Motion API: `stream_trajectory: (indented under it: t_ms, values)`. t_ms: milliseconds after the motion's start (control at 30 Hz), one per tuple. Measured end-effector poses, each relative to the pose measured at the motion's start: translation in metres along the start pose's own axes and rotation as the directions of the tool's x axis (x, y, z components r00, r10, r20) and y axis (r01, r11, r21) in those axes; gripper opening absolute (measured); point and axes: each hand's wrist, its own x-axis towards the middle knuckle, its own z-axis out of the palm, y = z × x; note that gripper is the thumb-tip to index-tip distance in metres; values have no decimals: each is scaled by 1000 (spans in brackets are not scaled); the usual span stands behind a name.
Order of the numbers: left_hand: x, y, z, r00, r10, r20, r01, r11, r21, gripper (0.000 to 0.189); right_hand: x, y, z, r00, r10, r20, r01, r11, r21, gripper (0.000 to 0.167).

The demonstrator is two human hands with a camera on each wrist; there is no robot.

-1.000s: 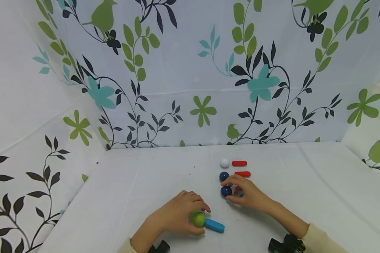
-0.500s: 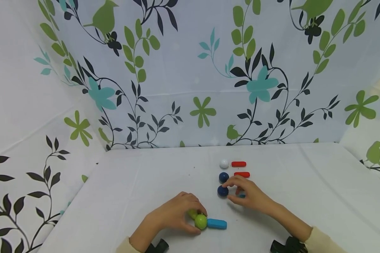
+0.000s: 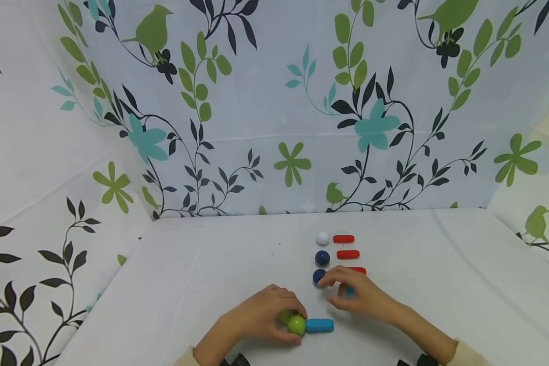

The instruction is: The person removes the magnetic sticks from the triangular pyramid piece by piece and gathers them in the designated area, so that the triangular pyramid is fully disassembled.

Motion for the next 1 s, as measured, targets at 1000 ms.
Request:
stream_trajectory:
  t_ms: [1000]
  values:
    - [5,5,9,997,-43,-71,35,994,-103,26,-10,-5,15,960,32,277,-52,996,68,23]
